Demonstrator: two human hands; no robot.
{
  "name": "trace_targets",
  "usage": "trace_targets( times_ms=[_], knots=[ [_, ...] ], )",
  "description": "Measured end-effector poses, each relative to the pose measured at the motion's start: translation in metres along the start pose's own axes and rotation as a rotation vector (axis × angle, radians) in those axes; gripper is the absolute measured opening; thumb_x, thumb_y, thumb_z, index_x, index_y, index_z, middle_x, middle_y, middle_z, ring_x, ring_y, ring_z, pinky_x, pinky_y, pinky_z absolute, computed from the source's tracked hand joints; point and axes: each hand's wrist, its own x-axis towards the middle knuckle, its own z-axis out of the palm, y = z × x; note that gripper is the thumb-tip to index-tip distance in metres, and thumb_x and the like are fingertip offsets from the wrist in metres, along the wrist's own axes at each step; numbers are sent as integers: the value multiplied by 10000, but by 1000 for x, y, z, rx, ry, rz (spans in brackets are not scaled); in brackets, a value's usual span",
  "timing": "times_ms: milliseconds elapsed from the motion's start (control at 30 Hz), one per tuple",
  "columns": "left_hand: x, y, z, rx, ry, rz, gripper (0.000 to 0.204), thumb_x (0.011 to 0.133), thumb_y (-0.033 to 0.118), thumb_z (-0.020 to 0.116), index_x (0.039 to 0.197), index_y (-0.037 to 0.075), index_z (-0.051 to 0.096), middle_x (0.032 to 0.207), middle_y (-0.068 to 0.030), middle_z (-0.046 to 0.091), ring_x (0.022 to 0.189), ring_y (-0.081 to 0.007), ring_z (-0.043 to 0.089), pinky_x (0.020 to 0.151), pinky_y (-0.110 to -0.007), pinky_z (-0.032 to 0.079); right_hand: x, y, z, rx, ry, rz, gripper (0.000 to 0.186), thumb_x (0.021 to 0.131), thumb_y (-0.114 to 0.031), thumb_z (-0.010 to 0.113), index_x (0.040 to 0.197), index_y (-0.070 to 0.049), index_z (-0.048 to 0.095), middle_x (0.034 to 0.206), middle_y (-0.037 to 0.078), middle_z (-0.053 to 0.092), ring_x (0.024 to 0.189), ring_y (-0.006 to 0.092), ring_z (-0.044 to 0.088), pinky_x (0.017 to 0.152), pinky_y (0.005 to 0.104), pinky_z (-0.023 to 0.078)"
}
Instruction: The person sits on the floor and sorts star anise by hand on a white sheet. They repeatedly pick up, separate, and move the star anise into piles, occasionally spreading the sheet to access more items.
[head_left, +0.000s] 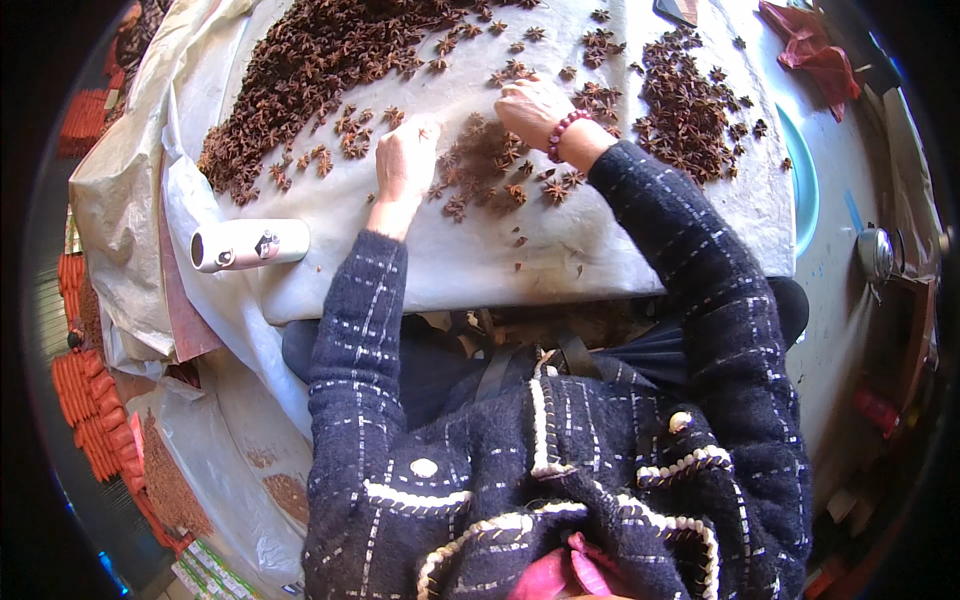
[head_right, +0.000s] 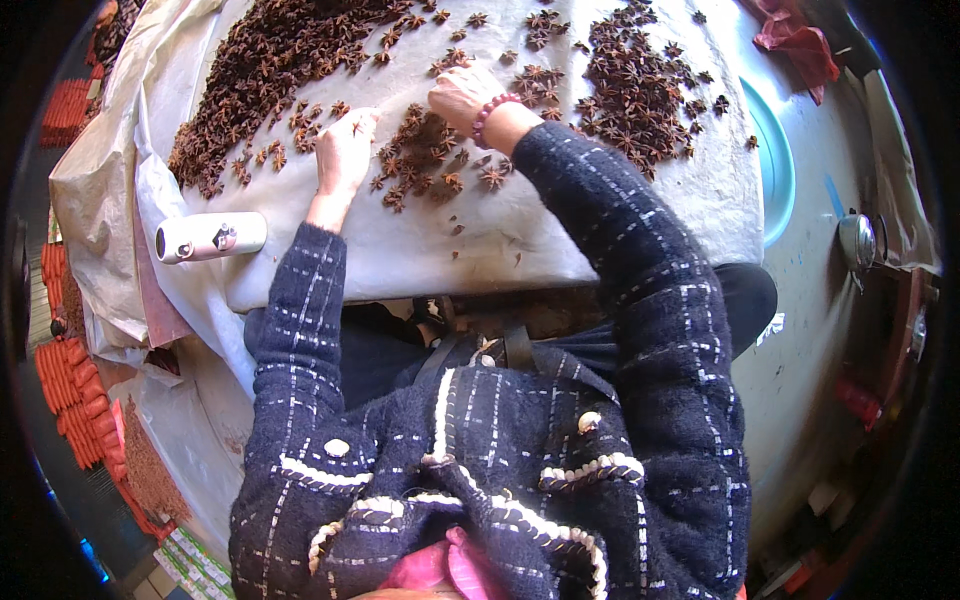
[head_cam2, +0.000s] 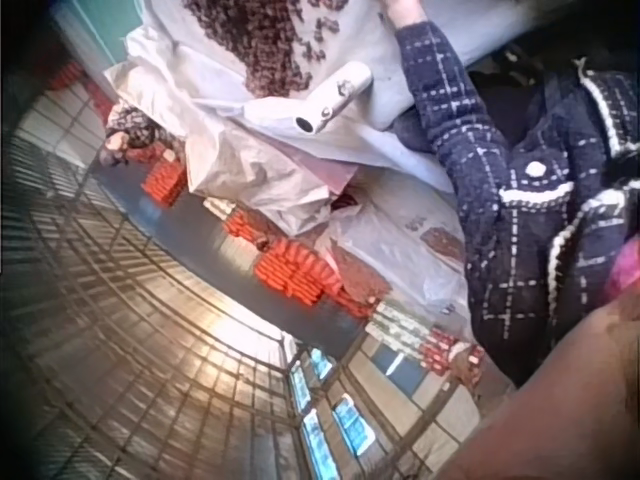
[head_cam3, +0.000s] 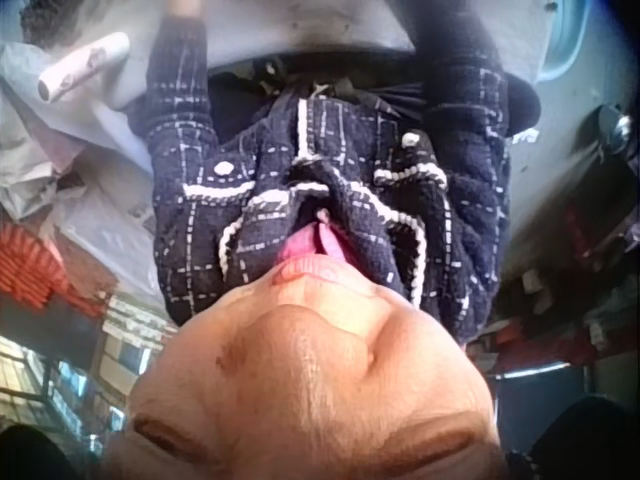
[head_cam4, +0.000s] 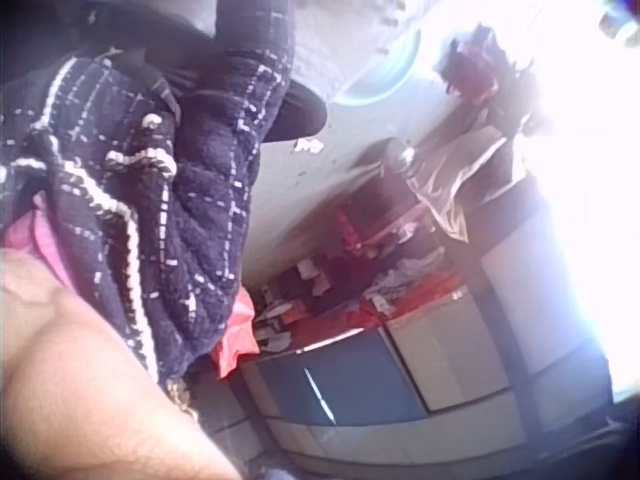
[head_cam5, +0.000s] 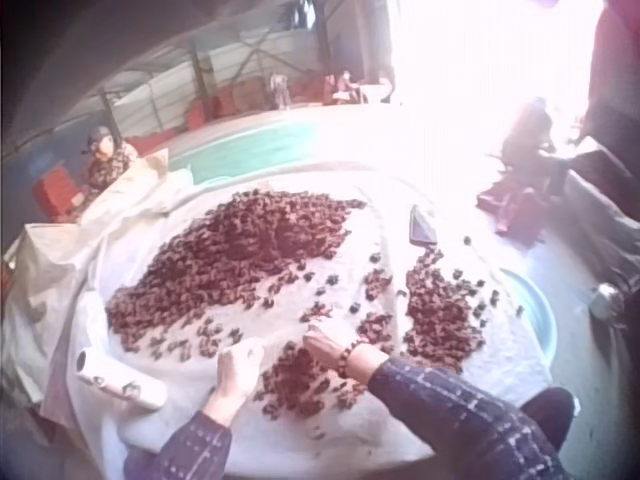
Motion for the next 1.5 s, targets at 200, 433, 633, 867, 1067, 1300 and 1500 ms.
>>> trace_targets(
  times_ms=[200,433,633,867,1067,1300,1500],
  knots=[
    [-32,24,15,246,-78,254,140,839,215,650,836,84,700,813,-110,677,797,-292,657,715,-399,535,-62,13,-38,544,15,120,123,869,-144,635,812,-44,680,753,78,674,690,191,665,670,324,533],
    [-11,17,34,448,-199,105,165,851,219,591,811,84,678,812,-137,677,790,-327,660,707,-442,523,-141,-40,-65,825,-453,-179,107,814,-126,680,845,-32,719,746,128,684,679,249,670,654,333,530],
    [-33,39,16,154,-67,176,102,819,136,611,804,56,673,766,-169,657,714,-350,648,664,-419,510,-85,-51,-35,527,387,51,173,843,-95,592,987,-38,668,997,158,637,919,292,645,796,372,527],
    [-55,51,-3,77,-206,100,145,813,165,593,811,46,676,798,-178,663,762,-358,652,684,-422,521,-77,-43,-22,879,251,123,192,916,-124,568,1038,-20,674,904,166,694,809,274,681,766,362,542],
    [-125,75,-8,-219,-707,176,116,780,172,633,799,66,674,784,-120,653,776,-336,641,733,-411,517,-72,-19,-24,148,226,227,250,857,-35,558,1080,-72,666,1140,109,626,1077,265,566,916,399,452],
    [-106,26,-7,355,-144,88,516,828,102,632,1306,-9,472,1347,-217,461,1195,-388,453,1037,-442,386,-47,-56,-6,184,88,55,307,852,-230,654,1153,-167,651,1314,139,513,1197,354,454,981,464,393],
    [-87,20,12,281,-104,171,432,849,82,557,1273,3,527,1400,-200,442,1282,-387,409,1083,-461,338,-107,-37,-17,165,280,127,391,858,-235,660,1241,-182,604,1378,140,485,1262,386,406,1059,506,318]
  ],
)
